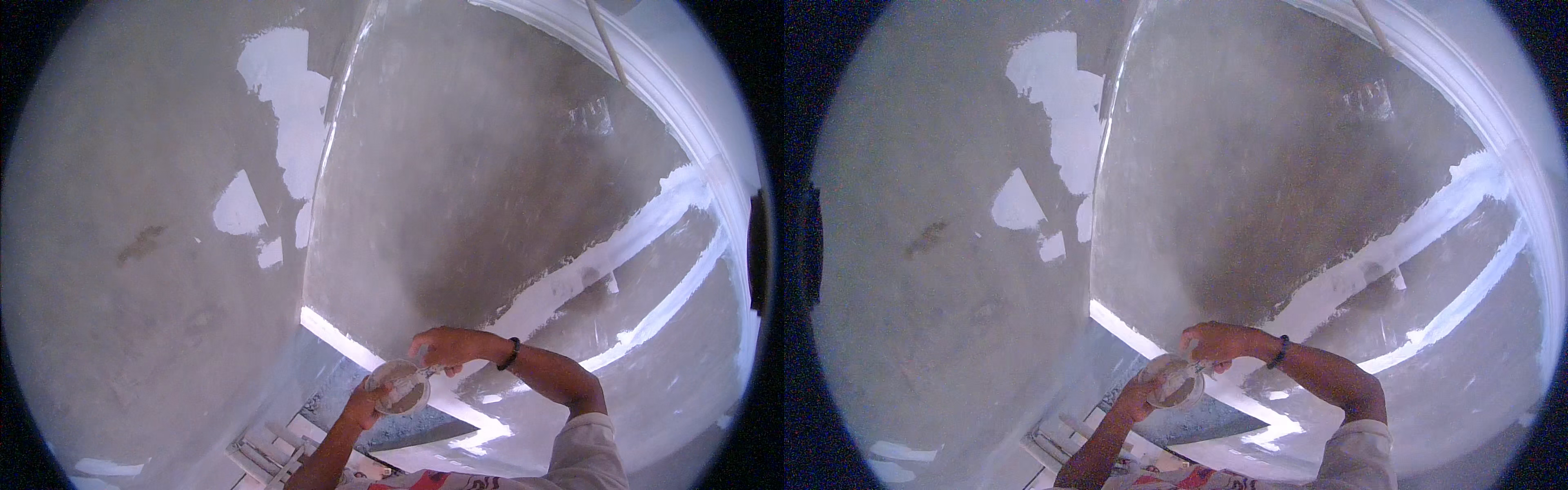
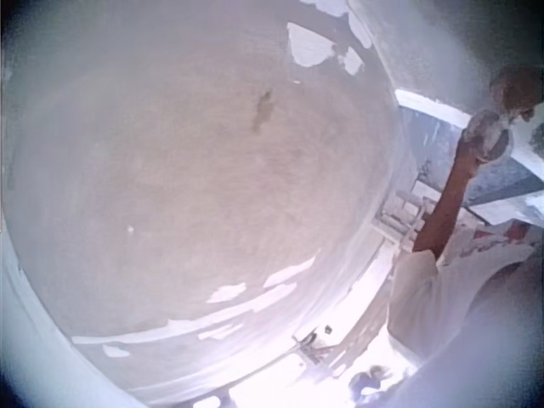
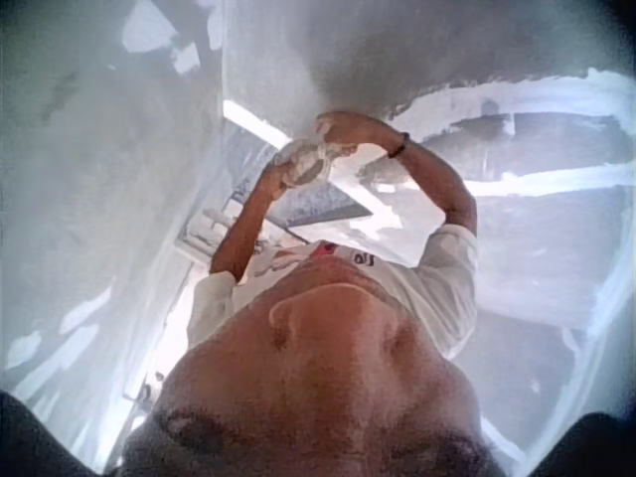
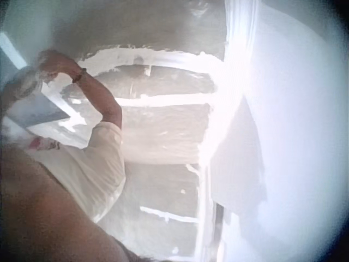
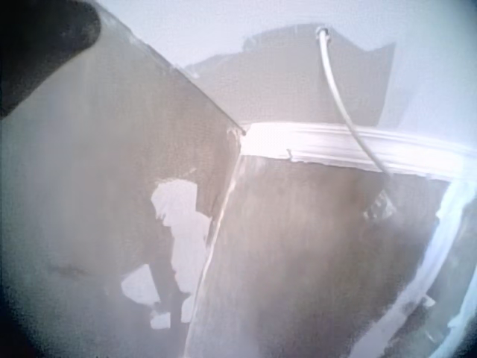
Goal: The person applies joint compound to drywall seams and corners using a putty knife, taking compound from a small bucket and smoothing it over the surface.
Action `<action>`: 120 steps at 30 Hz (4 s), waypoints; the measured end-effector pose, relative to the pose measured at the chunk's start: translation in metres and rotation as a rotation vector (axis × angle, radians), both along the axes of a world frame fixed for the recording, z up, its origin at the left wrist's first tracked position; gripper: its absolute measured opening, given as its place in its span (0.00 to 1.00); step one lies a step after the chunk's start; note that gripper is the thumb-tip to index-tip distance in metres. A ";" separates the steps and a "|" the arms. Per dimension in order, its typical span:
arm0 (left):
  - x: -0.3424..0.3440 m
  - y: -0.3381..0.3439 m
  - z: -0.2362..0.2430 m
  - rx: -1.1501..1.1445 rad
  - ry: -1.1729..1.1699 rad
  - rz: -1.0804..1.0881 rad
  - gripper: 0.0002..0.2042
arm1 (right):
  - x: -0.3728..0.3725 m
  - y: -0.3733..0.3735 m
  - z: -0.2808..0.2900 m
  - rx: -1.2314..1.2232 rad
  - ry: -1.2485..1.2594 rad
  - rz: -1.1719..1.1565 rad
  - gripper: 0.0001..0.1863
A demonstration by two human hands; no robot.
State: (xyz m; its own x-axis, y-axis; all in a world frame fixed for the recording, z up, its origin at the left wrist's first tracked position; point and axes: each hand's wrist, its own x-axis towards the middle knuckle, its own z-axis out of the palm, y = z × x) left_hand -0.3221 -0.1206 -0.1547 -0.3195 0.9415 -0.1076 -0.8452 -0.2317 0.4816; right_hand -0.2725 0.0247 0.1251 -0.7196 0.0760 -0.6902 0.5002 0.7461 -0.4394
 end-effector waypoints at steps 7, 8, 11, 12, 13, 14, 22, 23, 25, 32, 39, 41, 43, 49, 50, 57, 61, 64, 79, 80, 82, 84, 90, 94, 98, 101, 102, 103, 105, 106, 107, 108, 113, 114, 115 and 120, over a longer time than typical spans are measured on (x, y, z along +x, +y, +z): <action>0.006 -0.015 -0.011 0.011 -0.019 0.148 0.35 | -0.031 0.032 -0.031 0.262 0.521 0.515 0.22; 0.002 -0.019 -0.013 -0.004 -0.005 0.204 0.34 | -0.041 0.031 0.001 0.401 0.561 0.401 0.20; -0.004 -0.039 -0.008 -0.107 0.040 0.357 0.30 | -0.082 0.019 0.133 0.631 1.205 0.199 0.18; -0.003 -0.044 -0.002 -0.156 0.052 0.404 0.28 | -0.101 0.051 0.162 0.953 1.425 0.189 0.16; -0.002 -0.051 0.004 -0.211 0.055 0.476 0.26 | -0.117 0.045 0.202 1.025 1.477 0.076 0.17; -0.002 -0.056 0.008 -0.264 0.063 0.534 0.24 | -0.131 0.051 0.237 1.204 1.623 0.113 0.17; -0.005 -0.094 0.023 -0.277 0.052 0.662 0.24 | -0.208 0.081 0.382 1.563 1.928 0.130 0.18; -0.006 -0.096 0.018 -0.277 0.061 0.688 0.24 | -0.211 0.081 0.388 1.596 1.923 0.140 0.17; -0.007 -0.099 0.011 -0.309 0.082 0.711 0.24 | -0.215 0.079 0.398 1.633 1.865 0.156 0.15; -0.009 -0.115 0.000 -0.209 0.032 0.764 0.26 | -0.222 0.071 0.401 1.751 1.692 0.114 0.14; -0.007 -0.124 0.013 -0.242 0.088 0.759 0.24 | -0.227 0.092 0.410 1.866 1.638 0.188 0.13; -0.008 -0.127 0.025 -0.311 0.083 0.769 0.24 | -0.217 0.074 0.402 1.661 1.730 0.236 0.09; -0.013 -0.128 0.025 -0.277 0.092 0.773 0.25 | -0.216 0.079 0.394 1.610 1.917 0.303 0.10; -0.020 -0.127 0.017 -0.284 0.091 0.768 0.25 | -0.215 0.081 0.396 1.641 1.797 0.259 0.10; -0.021 -0.126 0.021 -0.284 0.093 0.757 0.25 | -0.219 0.088 0.396 1.651 1.863 0.298 0.09; -0.022 -0.120 0.031 -0.393 0.157 0.779 0.23 | -0.214 0.096 0.395 1.900 2.121 0.706 0.08; -0.020 -0.120 0.029 -0.333 0.141 0.727 0.26 | -0.219 0.082 0.393 1.724 1.837 0.343 0.08; -0.024 -0.118 0.021 -0.340 0.156 0.704 0.27 | -0.217 0.079 0.396 1.696 1.785 0.321 0.08; -0.019 -0.101 0.036 -0.252 0.178 0.658 0.27 | -0.193 0.044 0.398 1.385 1.730 0.091 0.12; -0.018 -0.098 0.042 -0.243 0.190 0.637 0.26 | -0.192 0.047 0.400 1.535 1.794 0.097 0.14; -0.016 -0.093 0.048 -0.287 0.179 0.631 0.26 | -0.191 0.036 0.405 1.531 1.853 0.244 0.14; -0.016 -0.088 0.052 -0.299 0.201 0.623 0.25 | -0.188 0.015 0.405 1.485 1.838 0.320 0.13; -0.012 -0.079 0.045 -0.296 0.238 0.588 0.25 | -0.074 -0.037 0.284 0.692 1.425 0.230 0.14; 0.006 -0.083 0.048 -0.318 0.156 0.549 0.27 | -0.021 -0.022 0.158 0.274 1.214 0.244 0.15; 0.007 -0.079 0.041 -0.329 0.243 0.440 0.25 | 0.049 0.006 0.066 -0.132 0.929 -0.230 0.15; 0.001 -0.073 0.035 -0.356 0.259 0.309 0.25 | 0.101 0.017 0.020 -0.337 0.890 -0.578 0.15; 0.002 -0.068 0.035 -0.356 0.279 0.272 0.25 | 0.121 0.017 0.007 -0.386 0.927 -0.659 0.14; 0.004 -0.064 0.037 -0.356 0.296 0.234 0.25 | 0.141 0.016 -0.005 -0.432 0.965 -0.740 0.14; 0.008 -0.057 0.037 -0.346 0.274 0.180 0.24 | 0.183 0.014 -0.035 -0.414 1.010 -0.936 0.14; 0.005 -0.051 0.035 -0.339 0.306 0.127 0.24 | 0.204 0.010 -0.055 -0.391 1.037 -1.057 0.15; 0.006 -0.047 0.033 -0.331 0.325 0.085 0.24 | 0.220 0.004 -0.073 -0.366 1.051 -1.167 0.16; 0.011 -0.042 0.038 -0.341 0.359 0.061 0.26 | 0.237 -0.005 -0.092 -0.329 1.077 -1.259 0.16; 0.033 -0.011 0.039 -0.353 0.398 -0.170 0.28 | 0.330 -0.051 -0.231 -0.071 0.861 -1.533 0.16; 0.041 -0.004 0.044 -0.333 0.412 -0.211 0.28 | 0.352 -0.061 -0.273 0.218 0.850 -1.390 0.08; 0.049 0.004 0.048 -0.311 0.427 -0.242 0.28 | 0.373 -0.071 -0.316 0.512 0.820 -1.238 0.08; 0.098 0.031 0.038 -0.320 0.456 -0.382 0.31 | 0.467 -0.160 -0.440 0.850 0.556 -1.218 0.05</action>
State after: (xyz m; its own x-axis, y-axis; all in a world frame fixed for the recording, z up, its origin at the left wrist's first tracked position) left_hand -0.2242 -0.0893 -0.1168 -0.0499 0.9414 -0.3335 -0.5355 0.2566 0.8046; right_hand 0.1945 -0.1358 -0.3153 -0.0792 0.9823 0.1698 0.8832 0.1481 -0.4449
